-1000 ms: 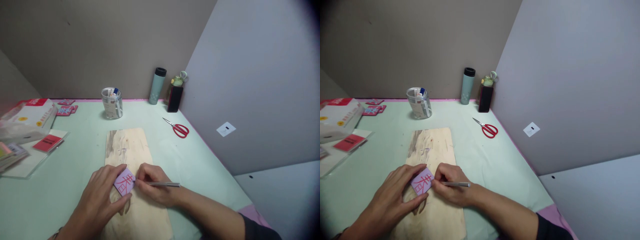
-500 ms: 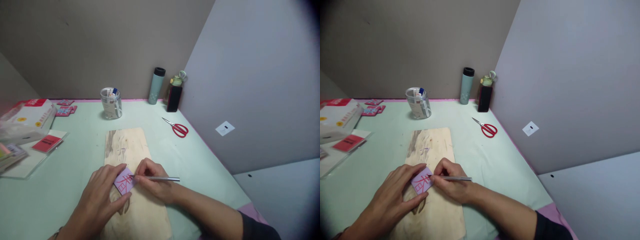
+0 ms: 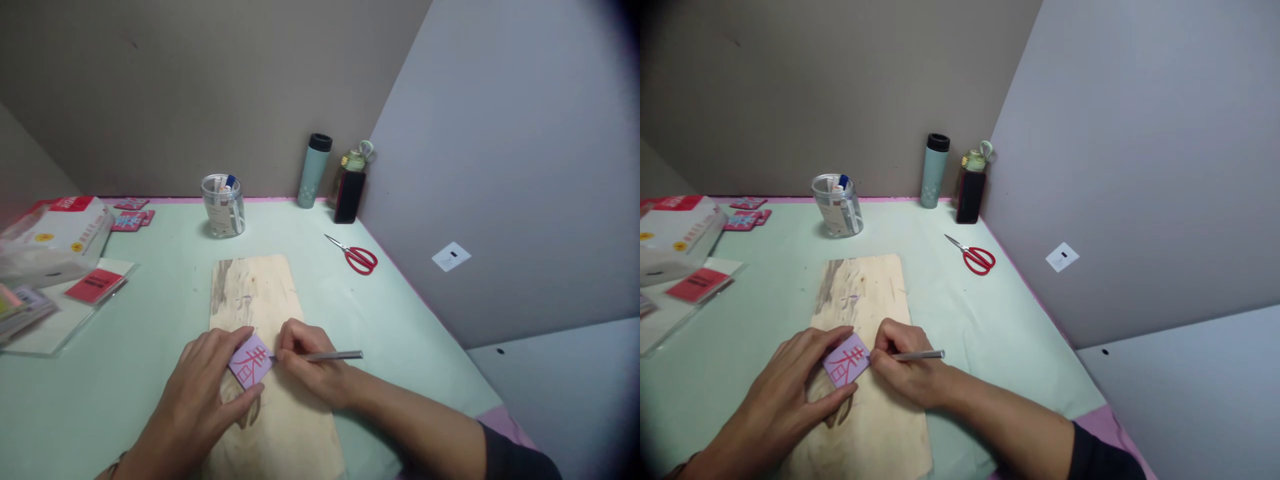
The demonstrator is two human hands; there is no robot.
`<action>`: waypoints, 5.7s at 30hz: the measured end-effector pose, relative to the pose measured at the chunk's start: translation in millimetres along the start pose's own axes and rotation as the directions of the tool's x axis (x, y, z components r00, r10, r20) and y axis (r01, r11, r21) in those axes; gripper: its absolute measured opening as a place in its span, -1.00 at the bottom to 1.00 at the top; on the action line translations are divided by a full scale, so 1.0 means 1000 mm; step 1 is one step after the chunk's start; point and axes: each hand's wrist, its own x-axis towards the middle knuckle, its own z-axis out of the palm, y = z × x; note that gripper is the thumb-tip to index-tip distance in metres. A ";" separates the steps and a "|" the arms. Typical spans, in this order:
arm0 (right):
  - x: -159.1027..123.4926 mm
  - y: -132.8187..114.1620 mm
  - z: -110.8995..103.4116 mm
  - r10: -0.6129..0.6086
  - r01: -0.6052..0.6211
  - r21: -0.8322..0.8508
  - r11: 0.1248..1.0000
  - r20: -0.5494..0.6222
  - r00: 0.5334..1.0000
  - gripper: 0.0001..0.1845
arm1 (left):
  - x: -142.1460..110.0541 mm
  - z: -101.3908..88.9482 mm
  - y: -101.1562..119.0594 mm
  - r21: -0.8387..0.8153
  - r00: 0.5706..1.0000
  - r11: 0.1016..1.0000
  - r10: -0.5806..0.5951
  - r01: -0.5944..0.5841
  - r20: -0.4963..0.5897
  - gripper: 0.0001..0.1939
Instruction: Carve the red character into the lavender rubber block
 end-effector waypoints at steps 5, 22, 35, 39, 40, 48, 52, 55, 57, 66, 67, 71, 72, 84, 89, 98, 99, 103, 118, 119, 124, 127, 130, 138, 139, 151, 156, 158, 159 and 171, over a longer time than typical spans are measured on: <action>0.000 -0.004 -0.002 0.018 -0.017 -0.008 1.000 0.049 0.999 -0.77 | -0.001 0.000 0.000 0.007 1.000 1.000 -0.001 0.001 0.003 -0.42; 0.001 -0.002 -0.002 -0.020 0.024 -0.036 0.999 0.111 0.994 -0.80 | 0.001 -0.002 0.003 -0.032 1.000 0.999 -0.007 0.007 -0.004 -0.46; 0.000 0.001 0.001 -0.018 0.021 -0.048 0.999 0.069 0.997 -0.77 | 0.002 -0.015 -0.002 -0.190 0.993 0.979 -0.055 0.074 0.105 -0.49; -0.001 0.005 0.001 -0.059 0.061 -0.042 0.997 0.065 0.996 -0.79 | 0.002 -0.013 0.001 -0.171 0.995 0.982 -0.064 0.076 0.071 -0.50; -0.001 0.006 0.001 -0.070 0.073 -0.045 0.996 0.066 0.995 -0.79 | 0.002 -0.013 0.001 -0.160 0.995 0.984 -0.065 0.076 0.073 -0.50; 0.000 0.004 0.001 -0.088 0.095 -0.083 0.992 0.084 0.993 -0.78 | 0.004 -0.010 -0.002 -0.063 0.995 0.996 -0.060 0.066 0.084 -0.54; -0.001 0.003 0.001 -0.115 0.124 -0.102 0.987 0.090 0.989 -0.79 | 0.005 -0.007 0.004 -0.012 0.997 0.998 -0.065 0.066 0.043 -0.54; -0.001 0.004 0.003 -0.158 0.167 -0.129 0.978 0.080 0.984 -0.80 | 0.005 -0.006 0.011 0.015 0.997 0.997 -0.079 0.079 0.021 -0.54; -0.001 0.004 0.004 -0.184 0.194 -0.140 0.971 0.083 0.979 -0.80 | 0.006 -0.005 0.014 0.023 0.997 0.997 -0.078 0.077 0.023 -0.53; -0.002 0.005 0.010 -0.037 0.032 -0.077 0.996 -0.059 0.998 -0.79 | 0.003 -0.007 0.012 -0.056 0.998 0.997 -0.057 0.059 0.041 -0.56; -0.002 0.006 0.010 -0.031 0.026 -0.070 0.997 -0.074 0.997 -0.80 | 0.003 -0.007 0.012 -0.063 0.997 0.996 -0.065 0.068 0.047 -0.58; -0.003 0.006 0.011 -0.002 -0.002 -0.040 0.999 -0.106 0.994 -0.81 | 0.002 -0.006 0.011 -0.076 0.994 0.992 -0.098 0.102 0.058 -0.62; -0.003 0.006 0.011 0.004 -0.008 -0.033 0.999 -0.110 0.994 -0.81 | 0.002 -0.006 0.011 -0.075 0.993 0.991 -0.104 0.108 0.055 -0.62; -0.003 0.003 0.007 0.028 -0.028 0.005 1.000 -0.074 0.997 -0.81 | 0.002 -0.005 0.011 -0.069 0.992 0.991 -0.109 0.113 0.059 -0.63; -0.002 0.005 0.010 -0.046 0.040 -0.064 0.997 -0.090 0.995 -0.80 | 0.002 -0.004 0.011 -0.078 0.994 0.991 -0.102 0.105 0.042 -0.61; -0.006 0.004 0.012 -0.235 0.211 -0.228 0.950 -0.082 0.969 -0.80 | 0.002 -0.004 0.008 -0.062 0.997 0.996 -0.062 0.064 0.039 -0.61; -0.006 0.004 0.013 -0.254 0.227 -0.249 0.942 -0.082 0.964 -0.80 | 0.002 -0.004 0.007 -0.061 0.997 0.996 -0.064 0.067 0.039 -0.62; -0.005 0.005 0.015 -0.325 0.285 -0.334 0.899 -0.071 0.943 -0.81 | 0.003 -0.004 0.007 -0.060 0.996 0.995 -0.078 0.080 0.033 -0.62; -0.006 0.011 0.020 -0.454 0.364 -0.481 0.798 -0.082 0.887 -0.78 | 0.004 -0.008 0.012 -0.076 0.991 0.988 -0.129 0.131 0.041 -0.62; -0.006 0.011 0.020 -0.456 0.366 -0.485 0.794 -0.078 0.887 -0.78 | 0.004 -0.009 0.013 -0.076 0.991 0.988 -0.131 0.133 0.037 -0.62; -0.006 0.012 0.015 -0.433 0.320 -0.476 0.819 -0.147 0.890 -0.79 | 0.004 -0.009 0.012 -0.060 0.990 0.989 -0.136 0.139 0.040 -0.65; -0.005 0.013 0.013 -0.409 0.331 -0.401 0.854 -0.127 0.903 -0.81 | 0.003 -0.009 0.012 -0.047 0.988 0.987 -0.152 0.154 0.035 -0.64; -0.005 0.013 0.011 -0.385 0.341 -0.314 0.886 -0.088 0.919 -0.81 | 0.003 -0.008 0.012 -0.046 0.988 0.988 -0.147 0.149 0.039 -0.65; -0.003 0.008 0.010 -0.365 0.336 -0.318 0.887 -0.034 0.931 -0.80 | 0.003 -0.006 0.009 -0.053 0.990 0.989 -0.133 0.135 0.039 -0.63; -0.003 0.008 0.010 -0.369 0.339 -0.328 0.882 -0.032 0.929 -0.80 | 0.003 -0.006 0.009 -0.053 0.990 0.989 -0.133 0.135 0.040 -0.64; -0.001 0.018 0.017 -0.549 0.465 -0.591 0.660 0.043 0.835 -0.78 | 0.004 -0.010 0.013 -0.059 0.993 0.991 -0.116 0.117 0.014 -0.66; -0.001 0.020 0.013 -0.534 0.412 -0.591 0.693 -0.038 0.844 -0.78 | 0.003 -0.008 0.011 -0.046 0.991 0.990 -0.133 0.134 0.025 -0.65; -0.001 0.018 0.011 -0.521 0.438 -0.510 0.740 -0.025 0.853 -0.78 | 0.003 -0.007 0.010 -0.034 0.990 0.990 -0.134 0.135 0.033 -0.66; -0.001 0.017 0.010 -0.511 0.446 -0.466 0.765 -0.016 0.860 -0.79 | 0.003 -0.007 0.010 -0.031 0.991 0.991 -0.129 0.130 0.037 -0.66; -0.002 0.015 0.008 -0.434 0.412 -0.400 0.819 0.040 0.900 -0.78 | 0.001 -0.005 0.009 -0.035 0.995 0.994 -0.099 0.099 0.020 -0.64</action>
